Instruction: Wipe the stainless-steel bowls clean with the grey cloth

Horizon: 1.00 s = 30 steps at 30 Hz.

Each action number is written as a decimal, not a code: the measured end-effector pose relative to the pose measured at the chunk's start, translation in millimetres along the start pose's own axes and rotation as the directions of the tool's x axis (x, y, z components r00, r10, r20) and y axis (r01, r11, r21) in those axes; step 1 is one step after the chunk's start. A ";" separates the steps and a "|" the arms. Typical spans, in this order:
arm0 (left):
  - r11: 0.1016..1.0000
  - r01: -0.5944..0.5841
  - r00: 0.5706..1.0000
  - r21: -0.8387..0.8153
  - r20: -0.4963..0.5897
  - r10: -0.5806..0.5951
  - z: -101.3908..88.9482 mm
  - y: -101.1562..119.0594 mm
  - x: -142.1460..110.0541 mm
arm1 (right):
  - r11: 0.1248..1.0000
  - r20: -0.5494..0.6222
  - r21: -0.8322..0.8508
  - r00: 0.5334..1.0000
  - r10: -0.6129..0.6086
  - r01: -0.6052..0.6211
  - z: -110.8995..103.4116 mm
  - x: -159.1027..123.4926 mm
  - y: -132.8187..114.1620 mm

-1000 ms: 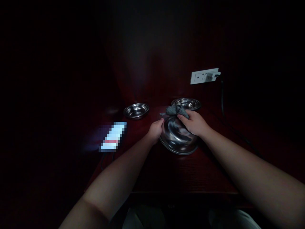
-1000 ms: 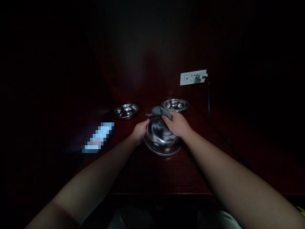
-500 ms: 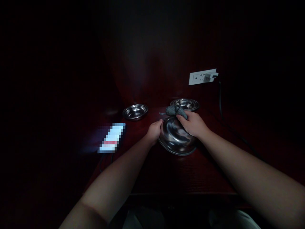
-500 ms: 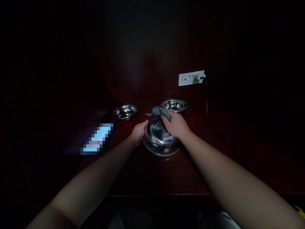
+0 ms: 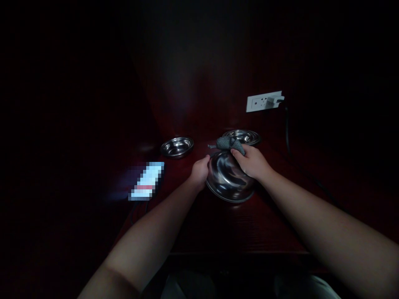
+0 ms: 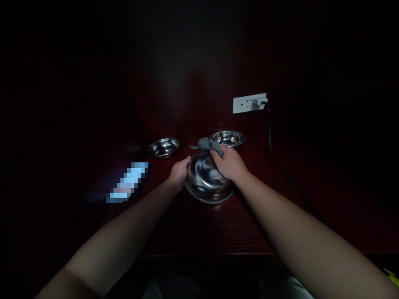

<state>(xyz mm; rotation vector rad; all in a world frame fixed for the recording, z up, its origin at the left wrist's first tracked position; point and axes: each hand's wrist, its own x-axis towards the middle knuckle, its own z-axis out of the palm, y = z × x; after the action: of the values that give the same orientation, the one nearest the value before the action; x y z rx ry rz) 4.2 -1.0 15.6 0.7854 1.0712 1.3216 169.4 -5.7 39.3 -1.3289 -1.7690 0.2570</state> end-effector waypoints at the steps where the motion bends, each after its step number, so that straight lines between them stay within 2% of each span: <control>1: 1.000 -0.007 1.000 0.008 0.001 0.007 -0.6 -0.7 0.7 | 1.000 -0.001 0.000 1.000 -0.001 0.001 0.1 0.1 0.1; 8: 0.998 -0.050 0.999 0.043 0.001 0.050 -2.3 -2.3 2.0 | 1.000 -0.003 -0.011 1.000 -0.003 0.003 0.5 0.7 0.7; 30: 0.999 -0.031 0.999 0.023 0.026 0.030 -2.1 -3.4 3.0 | 1.000 0.006 0.002 1.000 -0.003 0.003 0.3 0.7 0.5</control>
<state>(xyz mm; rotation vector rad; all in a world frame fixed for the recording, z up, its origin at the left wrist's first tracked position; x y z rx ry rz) 3.3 1.2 11.2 0.8371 1.0604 1.3236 169.5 -4.8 39.2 -1.3254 -1.7746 0.2615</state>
